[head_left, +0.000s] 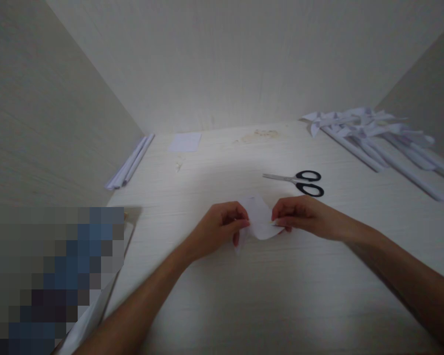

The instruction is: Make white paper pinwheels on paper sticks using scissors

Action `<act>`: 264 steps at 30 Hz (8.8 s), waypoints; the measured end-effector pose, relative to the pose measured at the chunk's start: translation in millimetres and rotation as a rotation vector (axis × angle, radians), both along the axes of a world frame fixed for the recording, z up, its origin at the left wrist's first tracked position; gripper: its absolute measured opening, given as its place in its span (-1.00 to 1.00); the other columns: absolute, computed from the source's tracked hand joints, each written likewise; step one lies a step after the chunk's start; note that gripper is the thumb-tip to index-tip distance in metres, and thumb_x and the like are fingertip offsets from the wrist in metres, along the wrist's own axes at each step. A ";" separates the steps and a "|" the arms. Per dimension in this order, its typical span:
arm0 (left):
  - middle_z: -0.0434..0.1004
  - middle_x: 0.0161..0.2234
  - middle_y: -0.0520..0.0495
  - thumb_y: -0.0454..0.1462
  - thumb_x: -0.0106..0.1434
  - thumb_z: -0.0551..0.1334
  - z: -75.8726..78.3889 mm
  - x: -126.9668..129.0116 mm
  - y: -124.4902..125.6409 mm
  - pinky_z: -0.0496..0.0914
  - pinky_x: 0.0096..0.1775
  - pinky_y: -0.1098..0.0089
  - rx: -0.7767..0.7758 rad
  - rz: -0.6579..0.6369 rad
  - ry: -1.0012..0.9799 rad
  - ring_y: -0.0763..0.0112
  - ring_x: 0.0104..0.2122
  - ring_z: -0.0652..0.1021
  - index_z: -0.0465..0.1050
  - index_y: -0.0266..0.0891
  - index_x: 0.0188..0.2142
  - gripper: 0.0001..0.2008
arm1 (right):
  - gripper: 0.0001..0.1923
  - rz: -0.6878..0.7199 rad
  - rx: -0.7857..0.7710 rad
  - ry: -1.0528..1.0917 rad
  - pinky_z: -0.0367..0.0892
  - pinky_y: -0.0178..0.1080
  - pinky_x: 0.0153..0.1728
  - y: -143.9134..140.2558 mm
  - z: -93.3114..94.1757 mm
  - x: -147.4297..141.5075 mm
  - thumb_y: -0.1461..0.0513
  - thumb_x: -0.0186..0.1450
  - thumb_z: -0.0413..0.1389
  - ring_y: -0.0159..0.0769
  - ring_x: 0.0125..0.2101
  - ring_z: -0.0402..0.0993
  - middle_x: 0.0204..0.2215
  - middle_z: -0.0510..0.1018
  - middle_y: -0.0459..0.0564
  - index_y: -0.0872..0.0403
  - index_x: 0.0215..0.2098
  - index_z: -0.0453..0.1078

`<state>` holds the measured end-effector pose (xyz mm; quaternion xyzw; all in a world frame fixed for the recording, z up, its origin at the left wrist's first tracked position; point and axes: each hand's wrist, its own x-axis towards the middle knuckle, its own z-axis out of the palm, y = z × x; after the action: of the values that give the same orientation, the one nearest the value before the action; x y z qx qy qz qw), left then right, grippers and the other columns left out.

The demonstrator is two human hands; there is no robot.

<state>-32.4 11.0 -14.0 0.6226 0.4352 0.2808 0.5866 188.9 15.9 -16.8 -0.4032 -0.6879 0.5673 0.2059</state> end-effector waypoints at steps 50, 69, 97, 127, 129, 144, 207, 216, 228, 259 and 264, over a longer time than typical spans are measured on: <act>0.59 -0.47 -0.06 -0.40 -0.06 0.26 3.5 24.0 -17.1 0.47 -0.34 0.46 0.071 0.278 0.161 0.40 -0.46 0.56 0.53 -0.32 -0.44 -0.88 | -0.88 -0.211 0.604 -0.386 0.18 -0.39 -0.60 -30.2 8.8 -36.8 0.33 0.15 -0.01 -0.42 -0.65 0.35 -0.66 0.46 -0.10 0.13 -0.40 0.36; 0.56 -0.46 -0.05 -0.32 0.00 0.25 13.0 15.9 -15.9 0.46 -0.40 0.47 0.286 0.215 0.211 0.44 -0.48 0.55 0.42 -0.29 -0.19 -0.68 | -0.84 -0.054 0.241 -0.227 0.21 -0.41 -0.58 -22.2 14.5 -27.1 0.30 0.20 -0.04 -0.42 -0.56 0.39 -0.57 0.50 -0.11 0.09 -0.24 0.30; 0.36 -0.36 0.00 -0.41 0.05 0.19 23.7 -21.3 3.2 0.27 -0.34 0.51 0.519 -0.462 0.390 0.51 -0.36 0.38 0.41 -0.26 -0.54 -0.92 | -0.84 0.096 0.227 -0.306 0.18 -0.37 -0.55 -14.9 25.3 -5.9 0.30 0.19 -0.05 -0.40 -0.56 0.30 -0.58 0.41 -0.10 0.08 -0.36 0.37; 0.43 -0.44 -0.03 -0.35 0.06 0.21 29.4 -33.8 10.5 0.31 -0.42 0.52 0.330 -0.395 0.289 0.55 -0.48 0.43 0.45 -0.30 -0.52 -0.92 | -0.83 0.051 0.319 -0.380 0.18 -0.36 -0.54 -15.4 26.0 -3.1 0.29 0.19 -0.05 -0.38 -0.56 0.31 -0.59 0.42 -0.11 0.06 -0.33 0.37; 0.46 -0.42 -0.03 -0.35 0.08 0.20 30.0 -34.1 11.2 0.31 -0.41 0.52 0.329 -0.377 0.287 0.55 -0.48 0.42 0.44 -0.29 -0.52 -0.91 | -0.82 0.063 0.321 -0.373 0.19 -0.35 -0.52 -15.8 27.3 -3.5 0.29 0.20 -0.06 -0.37 -0.54 0.33 -0.58 0.44 -0.10 0.06 -0.32 0.37; 0.26 -0.36 0.04 -0.37 0.04 0.23 21.3 -32.0 6.8 0.27 -0.31 0.51 0.492 -0.442 0.476 0.52 -0.35 0.35 0.48 -0.21 -0.44 -0.93 | -0.78 0.054 0.347 -0.330 0.21 -0.37 -0.52 -12.4 23.0 1.4 0.33 0.20 -0.08 -0.37 -0.51 0.35 -0.52 0.48 -0.09 0.05 -0.29 0.38; 0.51 -0.57 0.01 -0.41 -0.20 0.33 3.5 22.6 -16.9 0.44 -0.40 0.43 -0.188 0.189 0.113 0.45 -0.53 0.52 0.44 -0.30 -0.50 -0.82 | -0.89 -0.194 0.654 -0.284 0.22 -0.35 -0.51 -24.2 12.2 -27.3 0.30 0.15 0.07 -0.42 -0.60 0.36 -0.61 0.50 -0.10 0.08 -0.49 0.42; 0.51 -0.58 0.02 -0.44 -0.21 0.33 5.8 24.6 -17.5 0.45 -0.38 0.40 -0.233 0.201 0.103 0.43 -0.52 0.53 0.42 -0.30 -0.54 -0.83 | -0.78 -0.067 0.960 -0.394 0.14 -0.27 -0.44 -28.7 8.3 -25.4 0.27 0.25 -0.03 -0.37 -0.55 0.35 -0.59 0.51 -0.04 0.08 -0.47 0.44; 0.51 -0.58 0.06 -0.53 -0.09 0.15 2.5 24.3 -16.0 0.44 -0.39 0.46 -0.313 0.196 -0.042 0.49 -0.55 0.53 0.45 -0.31 -0.48 -0.80 | -0.86 -0.226 0.648 -0.253 0.29 -0.30 -0.48 -23.6 13.0 -26.1 0.29 0.15 0.07 -0.36 -0.54 0.41 -0.57 0.55 -0.05 0.06 -0.50 0.48; 0.47 -0.61 0.10 -0.46 -0.10 0.23 2.9 37.3 -24.8 0.39 -0.51 0.57 -0.100 0.433 -0.075 0.53 -0.57 0.50 0.35 -0.28 -0.52 -0.88 | -0.65 -0.203 1.062 -0.440 0.30 -0.05 -0.34 -30.7 0.1 -34.6 0.24 0.10 0.14 -0.10 -0.33 0.38 -0.31 0.52 0.16 0.25 -0.15 0.36; 0.48 -0.58 0.08 -0.45 -0.09 0.23 1.0 36.6 -26.0 0.41 -0.47 0.56 -0.022 0.409 -0.020 0.51 -0.53 0.52 0.32 -0.26 -0.49 -0.85 | -0.67 -0.193 0.957 -0.341 0.34 -0.09 -0.28 -29.6 -4.0 -35.7 0.31 0.13 0.07 -0.16 -0.30 0.36 -0.29 0.50 0.14 0.24 -0.12 0.32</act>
<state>4.2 -15.0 -13.0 0.5119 0.5498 0.3955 0.5284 153.2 -13.7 -20.8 -0.4122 -0.8539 0.0935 0.3037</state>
